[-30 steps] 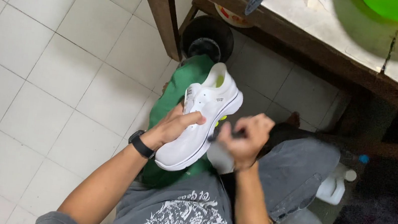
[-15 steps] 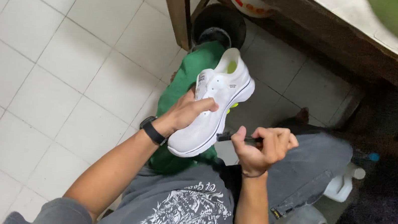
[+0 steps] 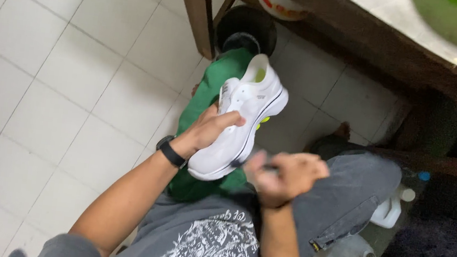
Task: The person scrubs a white sneaker with a small brush and wipes it with a blue cloth. They clean the sole, sides, and upper parts of the shoe, repeatedly dipping the brush into a green bucket of soapy water and using the cloth to dry the surface.
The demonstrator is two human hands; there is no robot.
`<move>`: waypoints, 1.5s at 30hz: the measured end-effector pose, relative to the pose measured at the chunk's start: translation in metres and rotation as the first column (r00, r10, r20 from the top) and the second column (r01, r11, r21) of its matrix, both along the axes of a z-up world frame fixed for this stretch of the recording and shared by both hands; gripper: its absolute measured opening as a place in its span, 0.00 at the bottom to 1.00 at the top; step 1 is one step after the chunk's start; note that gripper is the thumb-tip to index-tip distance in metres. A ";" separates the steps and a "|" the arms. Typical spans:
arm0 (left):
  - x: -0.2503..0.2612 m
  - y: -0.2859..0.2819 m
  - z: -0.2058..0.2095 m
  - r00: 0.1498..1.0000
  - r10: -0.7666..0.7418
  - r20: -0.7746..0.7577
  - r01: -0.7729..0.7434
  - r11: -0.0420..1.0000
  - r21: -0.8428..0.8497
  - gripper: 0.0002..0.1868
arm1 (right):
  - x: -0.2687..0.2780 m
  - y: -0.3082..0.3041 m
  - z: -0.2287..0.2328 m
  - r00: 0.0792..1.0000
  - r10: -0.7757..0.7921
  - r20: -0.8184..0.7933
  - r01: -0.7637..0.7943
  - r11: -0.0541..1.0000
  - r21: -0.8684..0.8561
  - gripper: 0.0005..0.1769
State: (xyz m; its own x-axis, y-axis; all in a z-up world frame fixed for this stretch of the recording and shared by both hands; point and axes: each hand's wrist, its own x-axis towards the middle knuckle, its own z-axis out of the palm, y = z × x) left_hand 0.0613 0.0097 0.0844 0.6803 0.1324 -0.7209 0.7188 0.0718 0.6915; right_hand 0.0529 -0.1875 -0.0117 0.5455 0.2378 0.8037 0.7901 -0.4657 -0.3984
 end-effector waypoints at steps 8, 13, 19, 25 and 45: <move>0.002 0.002 -0.010 0.998 0.068 -0.007 -0.069 0.993 -0.093 0.57 | 0.021 0.005 -0.008 0.983 -0.102 -0.153 0.117 0.989 0.095 0.16; 0.002 0.006 -0.011 0.998 0.067 -0.009 -0.068 0.994 -0.088 0.56 | 0.001 0.024 0.007 0.973 -0.062 -0.221 0.096 0.985 0.146 0.19; 0.000 -0.001 -0.006 0.995 0.095 -0.037 -0.099 0.987 -0.127 0.55 | 0.021 0.022 -0.010 0.965 -0.072 -0.254 0.129 0.968 0.215 0.17; 0.004 0.001 -0.017 0.990 0.135 -0.040 -0.140 0.977 -0.160 0.50 | 0.042 0.017 -0.042 0.947 -0.078 -0.311 0.145 0.969 0.200 0.17; 0.007 0.008 -0.036 0.971 0.204 -0.121 -0.228 0.944 -0.237 0.43 | 0.073 0.024 -0.049 0.928 -0.215 -0.305 0.263 0.957 0.123 0.22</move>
